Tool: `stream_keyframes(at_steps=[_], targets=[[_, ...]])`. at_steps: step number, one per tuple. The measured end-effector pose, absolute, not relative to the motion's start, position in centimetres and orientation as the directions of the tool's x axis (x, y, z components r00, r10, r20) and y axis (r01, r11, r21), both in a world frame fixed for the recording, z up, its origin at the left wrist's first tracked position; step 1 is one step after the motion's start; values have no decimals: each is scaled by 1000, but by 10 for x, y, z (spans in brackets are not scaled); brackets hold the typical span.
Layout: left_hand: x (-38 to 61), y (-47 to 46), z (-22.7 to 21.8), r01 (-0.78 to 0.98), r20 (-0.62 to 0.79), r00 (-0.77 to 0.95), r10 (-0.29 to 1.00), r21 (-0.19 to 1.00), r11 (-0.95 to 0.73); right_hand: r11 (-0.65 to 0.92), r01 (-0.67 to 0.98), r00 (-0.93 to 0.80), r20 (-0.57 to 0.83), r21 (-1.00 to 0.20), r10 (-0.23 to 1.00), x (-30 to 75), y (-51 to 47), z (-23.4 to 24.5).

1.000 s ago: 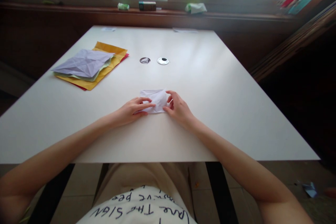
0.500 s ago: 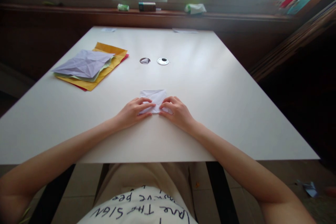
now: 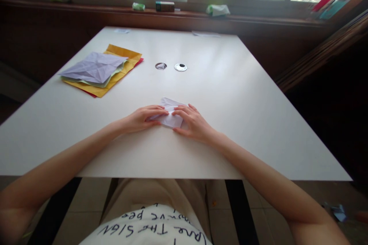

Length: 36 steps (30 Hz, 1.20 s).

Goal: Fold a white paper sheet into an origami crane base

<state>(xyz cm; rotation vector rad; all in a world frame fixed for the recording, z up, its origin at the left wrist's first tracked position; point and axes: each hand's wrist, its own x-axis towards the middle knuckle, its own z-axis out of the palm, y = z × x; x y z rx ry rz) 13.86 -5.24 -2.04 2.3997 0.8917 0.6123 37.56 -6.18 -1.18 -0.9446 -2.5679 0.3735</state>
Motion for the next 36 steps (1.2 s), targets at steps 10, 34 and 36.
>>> stream_keyframes(at_steps=[10,34,36], targets=[[121,-58,-1,383,126,817,563,611,-693,830,486,-819,191,-273,542,365,-95,1],[141,-93,-7,524,62,811,582,368,-768,638,398,-786,114,-659,608,378,-103,-5],[141,-94,-6,534,41,808,588,371,-760,636,376,-808,96,-674,581,380,-101,-5]])
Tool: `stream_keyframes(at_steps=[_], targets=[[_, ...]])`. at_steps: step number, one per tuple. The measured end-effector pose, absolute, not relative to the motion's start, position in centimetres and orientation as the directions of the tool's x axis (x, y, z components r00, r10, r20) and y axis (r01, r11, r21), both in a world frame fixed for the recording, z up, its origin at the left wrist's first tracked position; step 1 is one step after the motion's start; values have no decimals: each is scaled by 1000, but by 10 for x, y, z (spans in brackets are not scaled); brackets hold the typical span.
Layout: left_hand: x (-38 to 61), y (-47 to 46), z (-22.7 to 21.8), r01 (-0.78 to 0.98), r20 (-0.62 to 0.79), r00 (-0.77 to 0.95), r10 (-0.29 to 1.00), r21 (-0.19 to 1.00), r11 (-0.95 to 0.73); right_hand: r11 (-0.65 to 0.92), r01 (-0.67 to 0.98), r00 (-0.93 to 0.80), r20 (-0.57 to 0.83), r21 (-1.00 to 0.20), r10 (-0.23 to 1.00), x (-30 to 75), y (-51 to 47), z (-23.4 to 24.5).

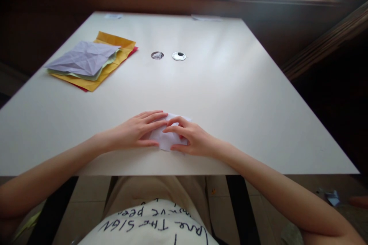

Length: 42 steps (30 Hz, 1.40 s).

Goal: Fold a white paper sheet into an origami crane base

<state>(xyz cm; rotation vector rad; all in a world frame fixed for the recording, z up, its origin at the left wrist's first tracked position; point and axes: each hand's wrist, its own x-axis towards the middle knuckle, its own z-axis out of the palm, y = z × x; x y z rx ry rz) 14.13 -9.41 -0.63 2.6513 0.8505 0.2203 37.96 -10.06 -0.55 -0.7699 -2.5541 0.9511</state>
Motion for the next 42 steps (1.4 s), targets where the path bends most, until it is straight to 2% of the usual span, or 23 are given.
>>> stream_keyframes(at_steps=[17,20,24,26,28,30,32,35,37,42], targets=[[139,-95,-9,558,-67,814,578,370,-743,633,312,-926,-79,-709,369,391,-86,11],[139,-95,-8,555,-72,816,574,374,-743,517,282,-914,-63,-808,400,392,-85,10],[139,-95,-8,548,-63,819,571,382,-745,228,178,-834,-24,-957,551,395,-83,3],[139,-95,-8,547,-61,819,570,379,-746,128,125,-802,-24,-984,596,396,-83,-1],[139,-94,-9,548,-60,819,570,372,-749,108,104,-787,-15,-989,617,395,-83,-2],[139,-94,-10,546,-44,820,571,358,-757,158,120,-775,7,-980,632,394,-85,-2],[141,-95,-10,548,-6,814,581,340,-764,297,185,-768,51,-937,639,391,-88,-1],[144,-97,-7,566,34,795,606,320,-760,581,302,-796,136,-756,589,388,-94,-3],[144,-98,-3,571,27,794,608,312,-759,714,332,-821,184,-617,541,387,-98,-6],[138,-94,1,555,59,805,591,278,-784,860,323,-837,305,-395,454,391,-100,-12]])
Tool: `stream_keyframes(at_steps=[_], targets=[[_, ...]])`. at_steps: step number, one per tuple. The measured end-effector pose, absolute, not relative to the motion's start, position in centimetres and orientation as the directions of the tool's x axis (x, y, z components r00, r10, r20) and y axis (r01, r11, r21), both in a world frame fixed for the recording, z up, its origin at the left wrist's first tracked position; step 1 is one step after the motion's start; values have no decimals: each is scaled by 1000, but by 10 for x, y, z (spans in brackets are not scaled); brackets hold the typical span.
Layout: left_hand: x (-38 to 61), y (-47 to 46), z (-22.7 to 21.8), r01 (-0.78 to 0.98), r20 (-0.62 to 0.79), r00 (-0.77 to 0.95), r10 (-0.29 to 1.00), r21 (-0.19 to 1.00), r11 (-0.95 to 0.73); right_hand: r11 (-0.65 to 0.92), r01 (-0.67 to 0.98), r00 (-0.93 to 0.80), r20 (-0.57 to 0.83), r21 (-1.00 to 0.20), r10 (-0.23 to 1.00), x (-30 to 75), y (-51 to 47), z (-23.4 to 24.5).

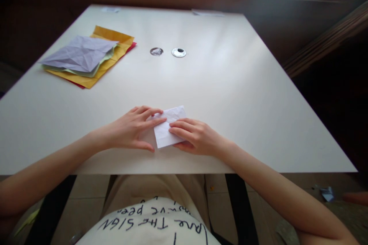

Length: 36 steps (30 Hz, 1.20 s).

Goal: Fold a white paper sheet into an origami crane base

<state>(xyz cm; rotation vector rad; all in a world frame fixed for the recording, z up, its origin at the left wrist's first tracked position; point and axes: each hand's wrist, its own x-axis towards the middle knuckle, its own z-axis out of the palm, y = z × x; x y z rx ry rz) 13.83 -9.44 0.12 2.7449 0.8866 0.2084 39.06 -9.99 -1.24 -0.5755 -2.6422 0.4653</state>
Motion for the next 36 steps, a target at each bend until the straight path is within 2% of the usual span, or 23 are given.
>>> stream_keyframes(at_steps=[3,6,8,11,13,16,21,28,31,36], targets=[[136,-90,-2,548,119,802,586,247,-800,871,317,-835,325,-375,444,391,-99,-12],[137,-86,-6,515,186,805,563,253,-819,823,329,-787,346,-463,510,390,-99,-10],[138,-85,-7,490,233,791,566,312,-814,754,357,-738,329,-552,590,390,-99,-6],[141,-88,-3,460,288,728,622,468,-755,629,369,-663,280,-685,694,390,-101,2],[144,-93,2,454,290,674,680,563,-691,544,349,-600,265,-763,755,386,-104,10],[146,-100,12,447,271,628,729,641,-624,432,323,-478,249,-842,842,373,-107,25],[144,-107,26,421,317,582,749,670,-611,421,345,-343,305,-839,888,350,-103,42],[146,-110,30,283,455,171,874,827,-486,434,225,-137,413,-872,900,344,-103,47],[148,-114,31,246,487,32,873,843,-479,463,271,-82,459,-844,885,345,-105,48],[149,-119,33,320,539,-74,839,809,-492,517,387,-68,536,-763,842,345,-106,51]])
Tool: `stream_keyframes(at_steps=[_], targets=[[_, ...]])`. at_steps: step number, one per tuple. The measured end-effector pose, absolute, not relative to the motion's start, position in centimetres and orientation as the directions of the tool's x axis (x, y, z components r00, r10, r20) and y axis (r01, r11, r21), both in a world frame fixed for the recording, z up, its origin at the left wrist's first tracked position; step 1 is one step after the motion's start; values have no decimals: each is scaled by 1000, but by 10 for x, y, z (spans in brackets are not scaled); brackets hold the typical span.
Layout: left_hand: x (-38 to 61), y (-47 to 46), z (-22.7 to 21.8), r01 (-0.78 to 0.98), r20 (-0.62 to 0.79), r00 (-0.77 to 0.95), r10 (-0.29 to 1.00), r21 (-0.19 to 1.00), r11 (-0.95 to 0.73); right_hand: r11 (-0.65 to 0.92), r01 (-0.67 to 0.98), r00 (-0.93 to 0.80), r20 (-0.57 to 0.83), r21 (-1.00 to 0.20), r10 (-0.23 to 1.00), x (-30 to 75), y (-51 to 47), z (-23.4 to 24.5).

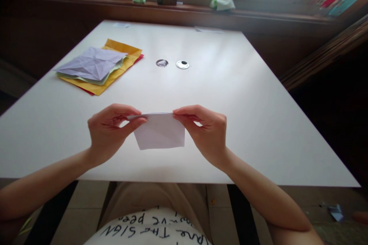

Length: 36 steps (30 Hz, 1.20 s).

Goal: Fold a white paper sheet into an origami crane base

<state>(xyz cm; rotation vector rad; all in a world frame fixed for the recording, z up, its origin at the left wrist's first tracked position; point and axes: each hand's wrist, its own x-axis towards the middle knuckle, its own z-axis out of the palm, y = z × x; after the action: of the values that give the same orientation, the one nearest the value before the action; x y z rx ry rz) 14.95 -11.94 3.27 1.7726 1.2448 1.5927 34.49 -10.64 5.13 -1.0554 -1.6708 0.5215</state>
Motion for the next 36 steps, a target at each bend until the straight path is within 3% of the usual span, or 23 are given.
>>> stream_keyframes(at_steps=[6,15,19,24,31,36], targets=[[147,-113,35,366,416,62,907,836,-408,499,418,-100,507,-760,856,345,-105,48],[148,-107,18,318,187,197,962,917,-243,248,313,-282,160,-917,946,348,-90,30],[143,-99,17,155,65,298,952,981,-116,101,213,-258,43,-972,965,352,-81,24],[135,-89,19,57,59,428,902,994,-92,-90,126,-244,-119,-988,962,355,-74,17],[133,-84,8,-14,62,425,903,998,-62,-87,46,-240,-95,-995,966,353,-79,20],[132,-83,10,-45,63,387,920,998,-49,-110,-18,-346,-97,-994,933,354,-80,23]])
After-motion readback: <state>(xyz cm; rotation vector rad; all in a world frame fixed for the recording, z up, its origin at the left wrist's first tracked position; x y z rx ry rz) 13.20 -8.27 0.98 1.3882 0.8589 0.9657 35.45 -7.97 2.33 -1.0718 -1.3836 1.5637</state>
